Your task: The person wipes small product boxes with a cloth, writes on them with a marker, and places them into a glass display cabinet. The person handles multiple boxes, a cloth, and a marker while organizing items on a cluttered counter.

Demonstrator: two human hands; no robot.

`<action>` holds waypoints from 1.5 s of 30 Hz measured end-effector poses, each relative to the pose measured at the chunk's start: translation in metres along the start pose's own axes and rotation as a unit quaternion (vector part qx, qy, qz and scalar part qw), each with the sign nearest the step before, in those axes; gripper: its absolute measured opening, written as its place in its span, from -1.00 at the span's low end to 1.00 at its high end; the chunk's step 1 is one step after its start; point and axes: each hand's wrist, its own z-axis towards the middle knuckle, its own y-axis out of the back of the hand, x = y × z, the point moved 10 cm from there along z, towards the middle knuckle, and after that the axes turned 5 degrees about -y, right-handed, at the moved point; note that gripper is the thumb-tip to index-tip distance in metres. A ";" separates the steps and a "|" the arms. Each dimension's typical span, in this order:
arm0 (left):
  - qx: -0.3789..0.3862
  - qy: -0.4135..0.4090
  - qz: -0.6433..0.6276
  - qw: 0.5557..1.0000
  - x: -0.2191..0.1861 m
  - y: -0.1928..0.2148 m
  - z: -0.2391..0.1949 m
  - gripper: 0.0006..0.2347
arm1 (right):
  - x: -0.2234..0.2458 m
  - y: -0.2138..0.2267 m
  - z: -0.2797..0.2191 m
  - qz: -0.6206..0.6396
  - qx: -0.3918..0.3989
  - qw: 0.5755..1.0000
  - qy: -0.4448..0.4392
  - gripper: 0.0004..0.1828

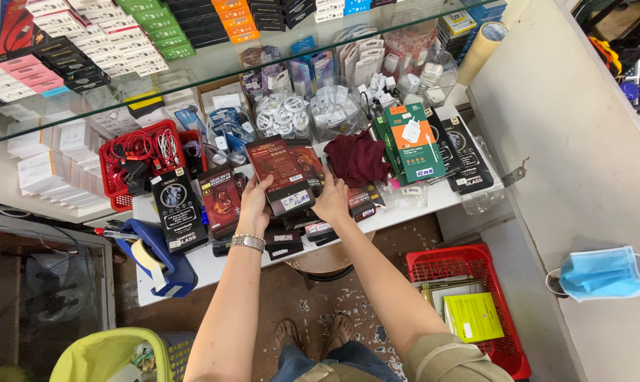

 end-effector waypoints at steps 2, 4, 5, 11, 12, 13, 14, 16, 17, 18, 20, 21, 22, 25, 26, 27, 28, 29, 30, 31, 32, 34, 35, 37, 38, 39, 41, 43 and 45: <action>-0.013 0.000 0.011 1.000 0.005 0.008 0.005 -0.52 | -0.004 -0.015 0.005 0.014 0.024 0.999 0.041 -0.12; -0.039 0.020 0.061 0.997 0.014 0.023 0.015 -0.50 | -0.010 -0.023 0.015 0.051 0.057 0.992 0.097 -0.28; -0.026 -0.003 0.059 0.998 0.016 0.023 0.022 -0.46 | -0.028 -0.014 0.021 0.122 0.050 0.988 0.080 -0.40; -0.036 -0.051 0.117 0.991 0.055 0.037 0.050 -0.43 | -0.136 0.067 0.026 -0.074 -0.187 0.979 0.000 -0.52; -0.048 -0.045 0.130 0.989 0.060 0.041 0.050 -0.41 | -0.145 0.066 0.030 -0.087 -0.170 0.982 -0.011 -0.39; -0.061 -0.039 0.144 0.987 0.063 0.043 0.048 -0.39 | -0.152 0.063 0.032 -0.099 -0.152 0.983 -0.023 -0.26; -0.063 -0.028 0.143 0.987 0.066 0.044 0.045 -0.39 | -0.160 0.056 0.035 -0.097 -0.116 0.987 -0.048 -0.20; -0.067 -0.010 0.141 0.988 0.067 0.038 0.042 -0.39 | -0.170 0.046 0.049 -0.090 -0.046 0.990 -0.094 -0.08; -0.068 -0.019 0.164 0.984 0.065 0.035 0.038 -0.40 | -0.178 0.041 0.054 -0.092 -0.011 0.987 -0.128 -0.09; -0.068 -0.029 0.186 0.980 0.061 0.032 0.036 -0.40 | -0.186 0.038 0.058 -0.093 0.023 0.982 -0.162 -0.11; -0.071 -0.046 0.209 0.974 0.054 0.030 0.034 -0.41 | -0.187 0.036 0.068 -0.090 0.054 0.978 -0.181 -0.23; -0.071 -0.049 0.210 0.974 0.054 0.030 0.032 -0.42 | -0.188 0.041 0.071 -0.086 0.050 0.981 -0.169 -0.31; -0.072 -0.053 0.211 0.973 0.054 0.031 0.030 -0.43 | -0.186 0.045 0.072 -0.082 0.046 0.983 -0.157 -0.38; -0.077 -0.055 0.197 0.976 0.053 0.035 0.033 -0.45 | -0.190 0.037 0.063 0.222 0.134 0.934 -0.245 -0.60; -0.079 -0.055 0.194 0.976 0.053 0.038 0.034 -0.46 | -0.186 0.042 0.060 0.223 0.140 0.933 -0.246 -0.62; -0.079 -0.056 0.190 0.977 0.052 0.039 0.038 -0.47 | -0.179 0.048 0.060 0.224 0.145 0.932 -0.245 -0.65; -0.079 -0.058 0.186 0.978 0.051 0.039 0.041 -0.47 | -0.172 0.054 0.061 0.225 0.149 0.931 -0.245 -0.67; -0.083 -0.059 0.183 0.978 0.051 0.041 0.043 -0.48 | -0.167 0.061 0.061 0.229 0.144 0.930 -0.248 -0.67; -0.087 -0.061 0.181 0.978 0.051 0.042 0.045 -0.48 | -0.162 0.067 0.061 0.233 0.140 0.929 -0.252 -0.67; -0.091 -0.063 0.178 0.978 0.050 0.043 0.046 -0.49 | -0.158 0.072 0.061 0.237 0.135 0.928 -0.255 -0.67; -0.091 -0.060 0.178 0.978 0.050 0.044 0.047 -0.49 | -0.153 0.073 0.062 0.235 0.144 0.926 -0.257 -0.66; -0.091 -0.055 0.178 0.978 0.050 0.043 0.046 -0.48 | -0.147 0.075 0.060 0.230 0.161 0.923 -0.262 -0.64; -0.093 -0.053 0.179 0.978 0.049 0.043 0.046 -0.49 | -0.145 0.075 0.061 0.230 0.163 0.924 -0.259 -0.64; -0.097 -0.050 0.181 0.977 0.048 0.043 0.043 -0.51 | -0.142 0.076 0.061 0.229 0.166 0.925 -0.254 -0.65; -0.097 -0.050 0.175 0.978 0.047 0.042 0.043 -0.52 | -0.142 0.076 0.061 0.232 0.165 0.925 -0.253 -0.65; -0.097 -0.049 0.170 0.979 0.046 0.041 0.043 -0.53 | -0.143 0.075 0.060 0.234 0.165 0.924 -0.252 -0.65; -0.091 -0.042 0.165 0.981 0.048 0.040 0.042 -0.55 | -0.143 0.074 0.059 0.236 0.163 0.925 -0.251 -0.65; -0.080 -0.030 0.166 0.982 0.053 0.038 0.042 -0.57 | -0.143 0.074 0.059 0.236 0.159 0.926 -0.249 -0.64; -0.075 -0.038 0.142 0.986 0.054 0.038 0.043 -0.60 | -0.142 0.073 0.056 0.243 0.158 0.924 -0.249 -0.65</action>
